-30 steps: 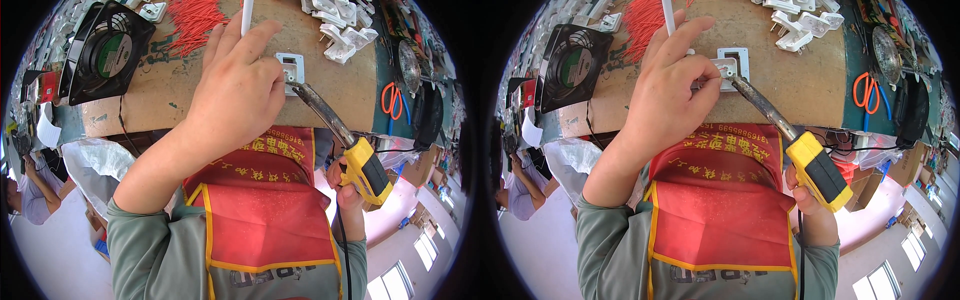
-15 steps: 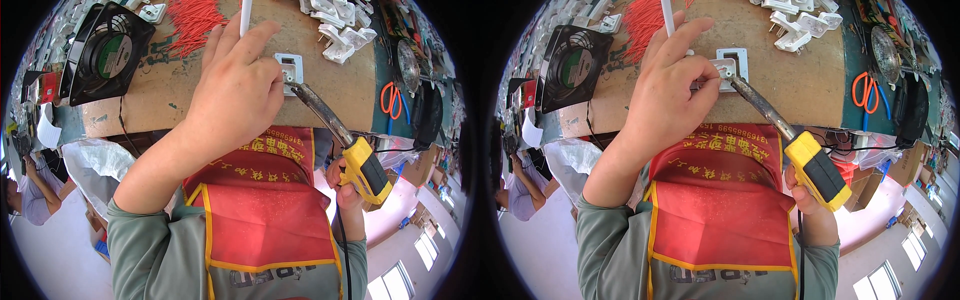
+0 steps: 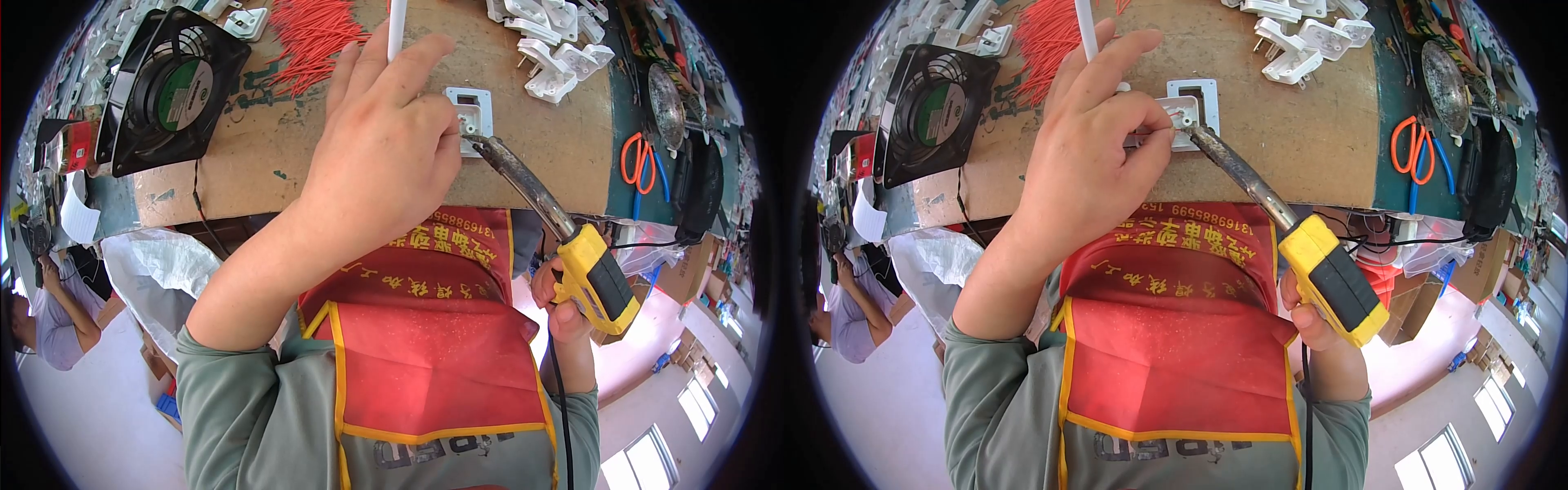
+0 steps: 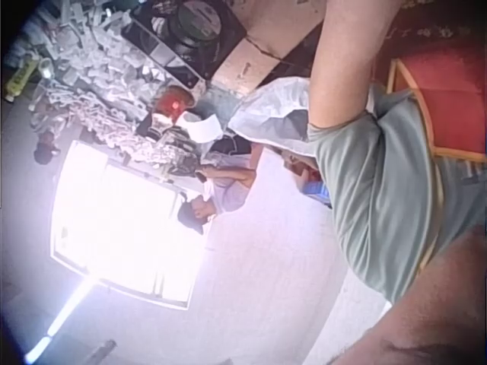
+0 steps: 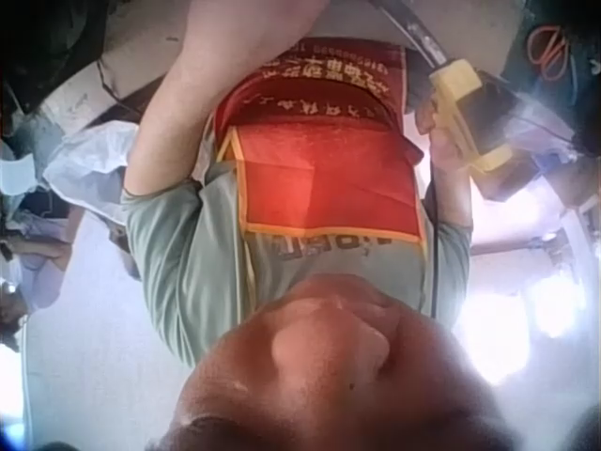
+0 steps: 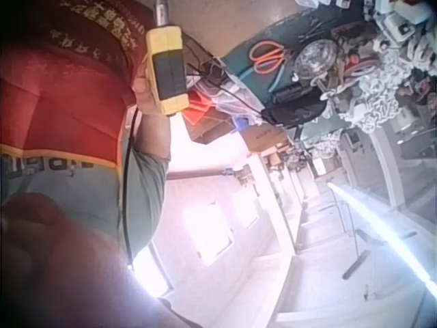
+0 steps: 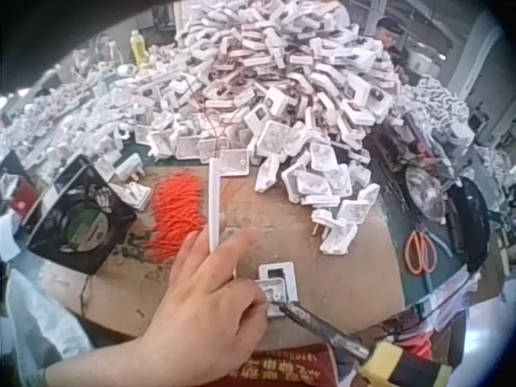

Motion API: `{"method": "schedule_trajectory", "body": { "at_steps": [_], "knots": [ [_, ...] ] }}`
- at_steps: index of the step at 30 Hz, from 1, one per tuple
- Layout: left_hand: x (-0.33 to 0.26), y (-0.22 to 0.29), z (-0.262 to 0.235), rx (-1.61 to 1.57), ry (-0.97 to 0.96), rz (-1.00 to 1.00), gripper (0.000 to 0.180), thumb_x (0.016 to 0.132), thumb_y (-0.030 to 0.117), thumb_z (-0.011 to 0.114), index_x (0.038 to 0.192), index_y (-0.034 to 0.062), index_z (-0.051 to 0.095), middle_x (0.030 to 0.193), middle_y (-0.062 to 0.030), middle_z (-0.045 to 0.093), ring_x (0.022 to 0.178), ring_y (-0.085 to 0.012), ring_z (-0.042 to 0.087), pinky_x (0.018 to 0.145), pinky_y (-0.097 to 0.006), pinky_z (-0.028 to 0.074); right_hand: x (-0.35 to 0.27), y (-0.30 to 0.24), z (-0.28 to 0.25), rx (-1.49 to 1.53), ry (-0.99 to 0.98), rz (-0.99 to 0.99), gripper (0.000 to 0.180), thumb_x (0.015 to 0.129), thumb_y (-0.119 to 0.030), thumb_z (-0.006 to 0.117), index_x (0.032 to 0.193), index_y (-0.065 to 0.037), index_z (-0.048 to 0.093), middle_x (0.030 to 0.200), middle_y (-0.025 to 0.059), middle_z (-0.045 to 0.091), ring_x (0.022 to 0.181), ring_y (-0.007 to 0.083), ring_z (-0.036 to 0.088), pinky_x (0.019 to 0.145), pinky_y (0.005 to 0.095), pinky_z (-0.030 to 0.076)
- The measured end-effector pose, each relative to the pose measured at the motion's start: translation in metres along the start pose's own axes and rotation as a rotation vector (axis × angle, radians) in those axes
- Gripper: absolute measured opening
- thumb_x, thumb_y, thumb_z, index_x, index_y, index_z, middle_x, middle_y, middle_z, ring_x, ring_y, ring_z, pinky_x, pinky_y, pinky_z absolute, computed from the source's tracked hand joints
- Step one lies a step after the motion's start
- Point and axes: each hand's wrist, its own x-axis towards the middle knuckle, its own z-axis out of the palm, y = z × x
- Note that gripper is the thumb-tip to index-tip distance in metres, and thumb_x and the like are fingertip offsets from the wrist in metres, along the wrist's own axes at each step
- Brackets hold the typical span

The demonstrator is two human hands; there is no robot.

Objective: The person solders red wires and small components into plastic housings using a soldering iron, assembling them into light fixtures.

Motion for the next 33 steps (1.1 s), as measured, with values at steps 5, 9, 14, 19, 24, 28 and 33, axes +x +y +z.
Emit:
{"method": "schedule_trajectory", "body": {
  "at_steps": [5, 9, 14, 19, 24, 28, 33],
  "knots": [
    [0.002, 0.0, 0.001, -0.007, -0.007, -0.006, 0.006, 0.072, 0.005, 0.068, 0.073, 0.0022, 0.064, 0.132, -0.0151, 0.052, 0.129, -0.0425, 0.04, 0.103, -0.047, 0.036, 0.0, -0.003, 0.0, -0.021, 0.041, -0.045, 0.084, 0.071, -0.062, 0.073, 0.126, -0.005, 0.047, 0.061, -0.0009, 0.045, 0.05, 0.0116, 0.043, 0.045, 0.025, 0.033],
    [0.004, 0.001, 0.001, -0.01, -0.001, 0.011, 0.005, 0.072, 0.004, 0.068, 0.073, 0.0026, 0.063, 0.132, -0.0152, 0.052, 0.129, -0.0424, 0.04, 0.104, -0.047, 0.035, 0.006, -0.002, -0.017, -0.009, 0.083, -0.246, 0.079, 0.078, -0.06, 0.068, 0.126, -0.002, 0.044, 0.064, -0.0003, 0.044, 0.049, 0.0105, 0.042, 0.043, 0.0242, 0.034],
    [0.007, 0.002, 0.0, -0.053, -0.01, 0.043, 0.006, 0.072, 0.003, 0.068, 0.073, 0.0026, 0.062, 0.132, -0.0151, 0.053, 0.131, -0.0416, 0.039, 0.106, -0.047, 0.033, 0.026, -0.022, -0.048, -0.084, 0.255, -0.457, 0.074, 0.084, -0.053, 0.065, 0.127, 0.002, 0.041, 0.065, 0.0008, 0.045, 0.051, 0.011, 0.042, 0.045, 0.0244, 0.034],
    [0.005, 0.006, 0.0, 0.004, -0.026, 0.011, 0.006, 0.07, 0.002, 0.066, 0.069, 0.0023, 0.061, 0.132, -0.0149, 0.052, 0.128, -0.0438, 0.04, 0.104, -0.051, 0.033, 0.041, -0.044, -0.084, -0.164, 0.453, -0.629, 0.075, 0.084, -0.051, 0.066, 0.13, 0.002, 0.04, 0.07, 0.0027, 0.047, 0.053, 0.0127, 0.043, 0.048, 0.026, 0.036],
    [0.005, 0.009, -0.003, -0.015, -0.041, -0.02, 0.007, 0.071, 0.001, 0.067, 0.069, 0.002, 0.06, 0.131, -0.0148, 0.052, 0.129, -0.0441, 0.039, 0.103, -0.052, 0.033, 0.063, -0.048, -0.107, -0.355, 0.847, -0.301, 0.04, 0.09, -0.027, 0.062, 0.114, 0.004, 0.054, 0.063, 0.0024, 0.049, 0.052, 0.0107, 0.047, 0.047, 0.0254, 0.038],
    [0.007, 0.007, -0.001, 0.025, -0.059, -0.018, 0.007, 0.071, 0.001, 0.067, 0.069, 0.0019, 0.06, 0.13, -0.0155, 0.052, 0.129, -0.0443, 0.039, 0.103, -0.053, 0.033, 0.067, -0.037, -0.104, -0.223, 0.768, -0.442, 0.035, 0.091, -0.021, 0.06, 0.114, 0.005, 0.055, 0.061, 0.0008, 0.049, 0.049, 0.01, 0.045, 0.047, 0.0248, 0.037],
    [0.004, 0.003, -0.001, -0.013, -0.031, -0.005, 0.006, 0.07, 0.003, 0.067, 0.069, 0.0028, 0.061, 0.131, -0.0162, 0.051, 0.128, -0.0444, 0.04, 0.105, -0.054, 0.031, 0.07, -0.026, -0.082, -0.026, 0.466, -0.362, 0.051, 0.093, -0.034, 0.055, 0.126, 0.004, 0.045, 0.064, 0.0017, 0.046, 0.05, 0.0116, 0.044, 0.047, 0.0259, 0.036]
  ]
}}
